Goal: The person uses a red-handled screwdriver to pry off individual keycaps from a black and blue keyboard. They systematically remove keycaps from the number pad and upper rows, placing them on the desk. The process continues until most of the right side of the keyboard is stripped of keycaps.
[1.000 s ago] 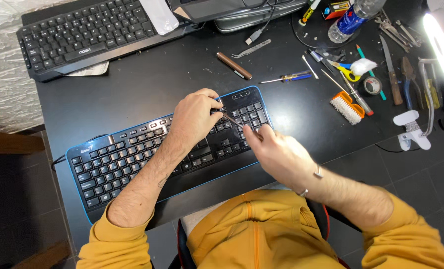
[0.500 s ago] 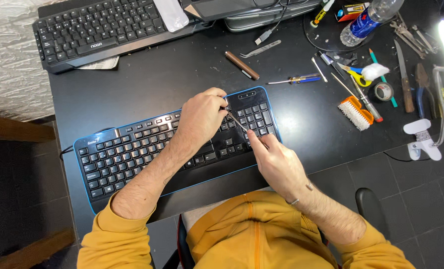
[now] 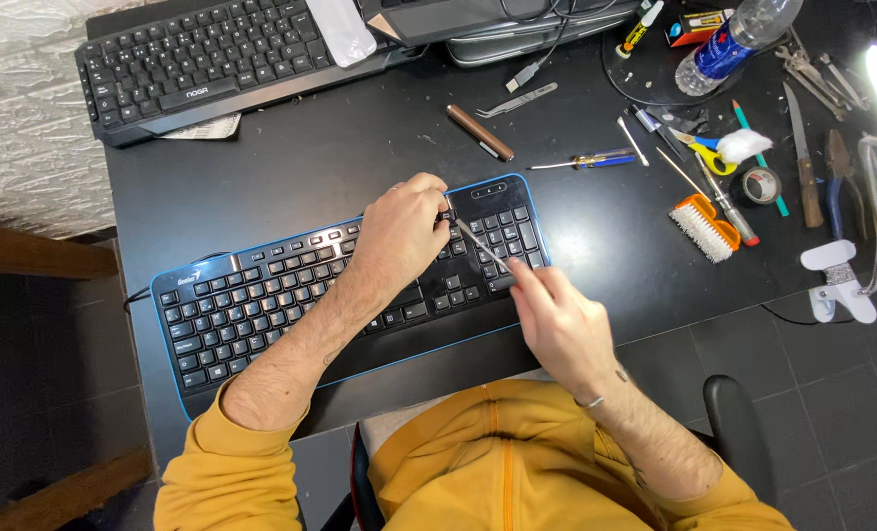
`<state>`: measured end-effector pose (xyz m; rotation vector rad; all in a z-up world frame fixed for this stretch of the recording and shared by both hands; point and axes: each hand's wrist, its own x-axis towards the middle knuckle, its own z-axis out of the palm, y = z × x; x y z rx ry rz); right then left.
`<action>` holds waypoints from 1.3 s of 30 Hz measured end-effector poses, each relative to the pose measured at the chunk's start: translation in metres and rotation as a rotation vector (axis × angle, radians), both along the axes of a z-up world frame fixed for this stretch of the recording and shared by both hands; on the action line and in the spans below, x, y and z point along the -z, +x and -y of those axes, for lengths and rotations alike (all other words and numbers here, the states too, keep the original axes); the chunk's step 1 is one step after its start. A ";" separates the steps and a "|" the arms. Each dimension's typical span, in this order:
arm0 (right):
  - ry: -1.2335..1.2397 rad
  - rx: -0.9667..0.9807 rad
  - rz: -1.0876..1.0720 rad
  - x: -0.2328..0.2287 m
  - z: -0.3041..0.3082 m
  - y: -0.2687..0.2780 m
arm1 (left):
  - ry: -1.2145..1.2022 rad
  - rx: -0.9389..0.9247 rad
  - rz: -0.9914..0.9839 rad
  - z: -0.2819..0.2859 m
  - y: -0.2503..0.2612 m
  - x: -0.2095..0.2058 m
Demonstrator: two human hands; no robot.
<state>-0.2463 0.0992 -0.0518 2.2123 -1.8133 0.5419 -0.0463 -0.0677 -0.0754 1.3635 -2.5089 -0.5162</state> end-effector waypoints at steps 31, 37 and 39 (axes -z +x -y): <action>-0.074 0.099 0.424 0.061 -0.040 -0.055 | -0.447 0.055 0.126 0.091 0.009 0.011; -0.080 0.056 0.414 0.057 -0.038 -0.053 | -0.250 0.014 0.093 0.076 0.016 -0.011; -0.075 0.066 0.393 0.058 -0.038 -0.054 | -0.083 0.065 -0.007 0.063 0.022 -0.025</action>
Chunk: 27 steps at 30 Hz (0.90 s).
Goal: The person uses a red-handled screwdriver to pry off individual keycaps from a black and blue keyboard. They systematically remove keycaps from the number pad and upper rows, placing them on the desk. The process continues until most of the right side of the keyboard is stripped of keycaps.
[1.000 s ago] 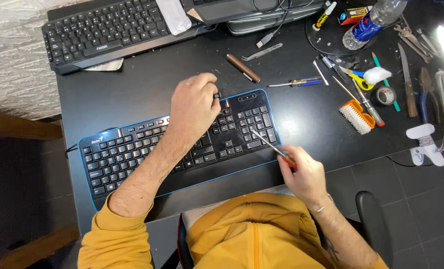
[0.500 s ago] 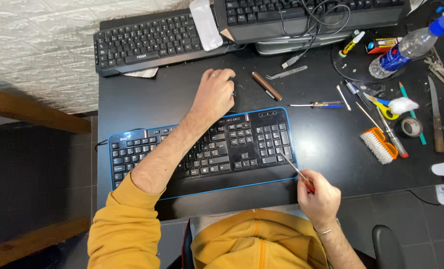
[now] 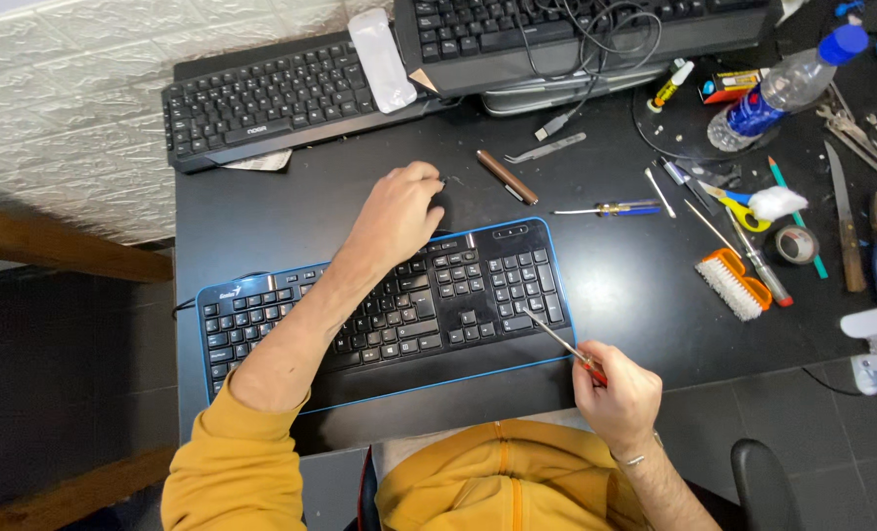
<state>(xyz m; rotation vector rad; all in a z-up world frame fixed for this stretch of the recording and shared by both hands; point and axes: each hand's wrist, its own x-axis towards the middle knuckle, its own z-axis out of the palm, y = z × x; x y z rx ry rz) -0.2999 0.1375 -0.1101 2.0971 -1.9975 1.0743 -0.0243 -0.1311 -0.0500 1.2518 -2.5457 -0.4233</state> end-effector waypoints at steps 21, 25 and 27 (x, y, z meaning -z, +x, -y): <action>0.191 -0.025 -0.007 -0.085 0.022 0.038 | 0.215 0.062 0.104 -0.062 0.009 -0.005; 0.247 0.007 -0.245 -0.096 0.036 0.044 | 0.206 0.048 0.029 -0.063 0.006 -0.010; 0.275 -0.022 -0.350 -0.111 0.044 0.055 | 0.246 -0.019 0.032 -0.067 0.003 -0.016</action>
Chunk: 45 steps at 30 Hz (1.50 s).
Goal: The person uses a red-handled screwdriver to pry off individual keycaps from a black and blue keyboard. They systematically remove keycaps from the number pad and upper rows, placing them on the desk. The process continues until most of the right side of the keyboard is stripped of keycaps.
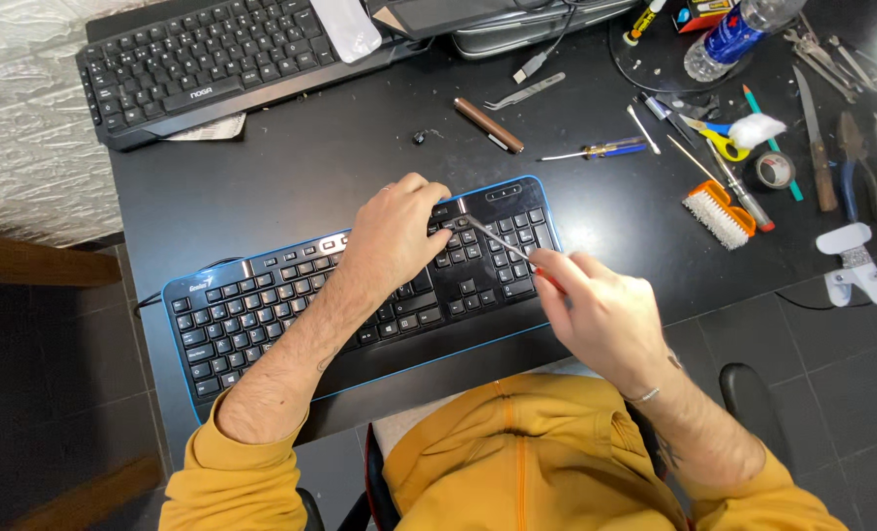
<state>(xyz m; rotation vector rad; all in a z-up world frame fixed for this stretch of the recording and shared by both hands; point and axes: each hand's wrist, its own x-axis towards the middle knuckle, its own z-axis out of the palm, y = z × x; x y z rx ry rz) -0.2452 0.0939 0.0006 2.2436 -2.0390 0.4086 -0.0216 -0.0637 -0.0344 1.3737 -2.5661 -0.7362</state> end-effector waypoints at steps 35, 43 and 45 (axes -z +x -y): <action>0.538 -0.104 -0.259 -0.082 0.059 0.044 | 0.047 0.027 0.003 0.001 -0.004 0.005; 0.483 -0.066 -0.176 -0.047 0.018 0.037 | 0.015 0.057 -0.007 0.011 0.005 0.011; 0.264 -0.075 -0.179 -0.025 0.006 0.033 | 0.012 0.055 -0.011 0.011 0.003 0.011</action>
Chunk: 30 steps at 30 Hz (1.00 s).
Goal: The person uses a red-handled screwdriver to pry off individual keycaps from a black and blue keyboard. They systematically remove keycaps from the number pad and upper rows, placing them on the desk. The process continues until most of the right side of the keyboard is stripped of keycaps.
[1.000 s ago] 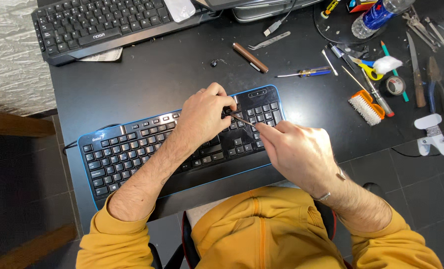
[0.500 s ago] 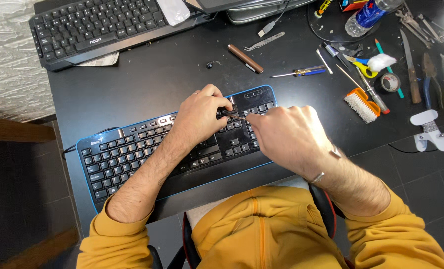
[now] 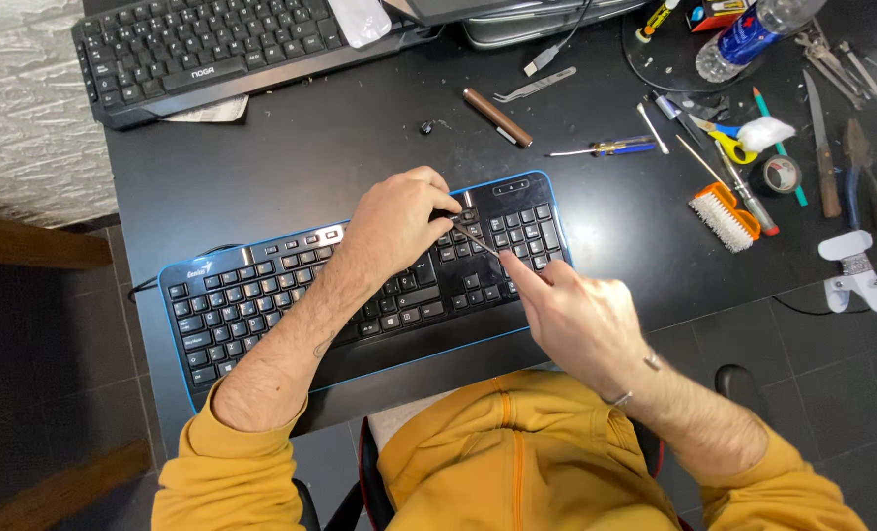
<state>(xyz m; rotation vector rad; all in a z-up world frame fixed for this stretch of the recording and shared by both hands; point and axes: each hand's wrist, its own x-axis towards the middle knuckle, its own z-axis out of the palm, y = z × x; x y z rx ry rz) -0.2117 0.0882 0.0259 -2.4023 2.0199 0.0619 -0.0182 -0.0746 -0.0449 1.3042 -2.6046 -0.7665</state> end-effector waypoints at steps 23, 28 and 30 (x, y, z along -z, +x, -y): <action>-0.492 0.012 0.167 0.061 -0.015 -0.013 | -0.139 -0.238 -0.001 0.037 0.031 0.015; -0.509 0.043 0.148 0.061 -0.014 -0.026 | -0.122 -0.363 0.057 0.045 0.046 0.010; -0.498 0.075 0.131 0.060 -0.015 -0.028 | -0.146 -0.397 0.093 0.048 0.046 0.018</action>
